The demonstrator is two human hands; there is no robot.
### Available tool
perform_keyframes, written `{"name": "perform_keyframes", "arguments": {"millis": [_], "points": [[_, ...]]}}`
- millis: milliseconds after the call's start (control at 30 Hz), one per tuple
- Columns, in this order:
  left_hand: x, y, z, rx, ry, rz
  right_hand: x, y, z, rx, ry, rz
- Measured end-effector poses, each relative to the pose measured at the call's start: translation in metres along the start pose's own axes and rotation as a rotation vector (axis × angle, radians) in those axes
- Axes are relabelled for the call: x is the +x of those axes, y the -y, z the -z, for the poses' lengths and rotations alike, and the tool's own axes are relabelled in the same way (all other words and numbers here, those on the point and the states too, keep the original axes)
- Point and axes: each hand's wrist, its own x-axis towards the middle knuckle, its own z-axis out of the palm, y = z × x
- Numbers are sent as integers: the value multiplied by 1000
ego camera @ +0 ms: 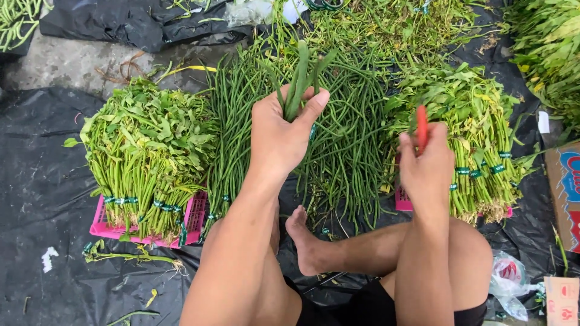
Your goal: Bundling long green vegetables using green tape and a utility knife
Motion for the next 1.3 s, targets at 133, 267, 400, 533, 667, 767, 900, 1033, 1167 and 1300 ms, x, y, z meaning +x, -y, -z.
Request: {"name": "perform_keyframes", "arguments": {"millis": [133, 267, 400, 533, 667, 767, 900, 1033, 1167, 1300], "points": [[-2, -1, -5, -22, 34, 57, -10, 3, -1, 156, -169, 239], [-8, -8, -14, -70, 210, 229, -19, -5, -21, 580, -143, 411], [-17, -19, -26, -182, 337, 330, -29, 20, -40, 741, -43, 434], [-22, 4, -36, -295, 314, 241, -29, 5, -58, 721, 5, 465], [-17, 8, -32, -406, 360, 222, -33, 22, -47, 699, -40, 403], [-14, 6, -28, -520, 447, 185, -37, 25, -32, 743, -45, 337], [-13, 12, -28, -607, 532, 122, -39, 22, -23, 885, -18, 314], [-17, 15, -34, -576, 547, 110, -42, 26, -20, 887, -6, 300], [-17, 22, -40, -595, 530, 87, -41, 26, -21, 879, 5, 305], [-16, 18, -36, -615, 541, 114, -41, 29, -18, 837, 6, 289]]}}
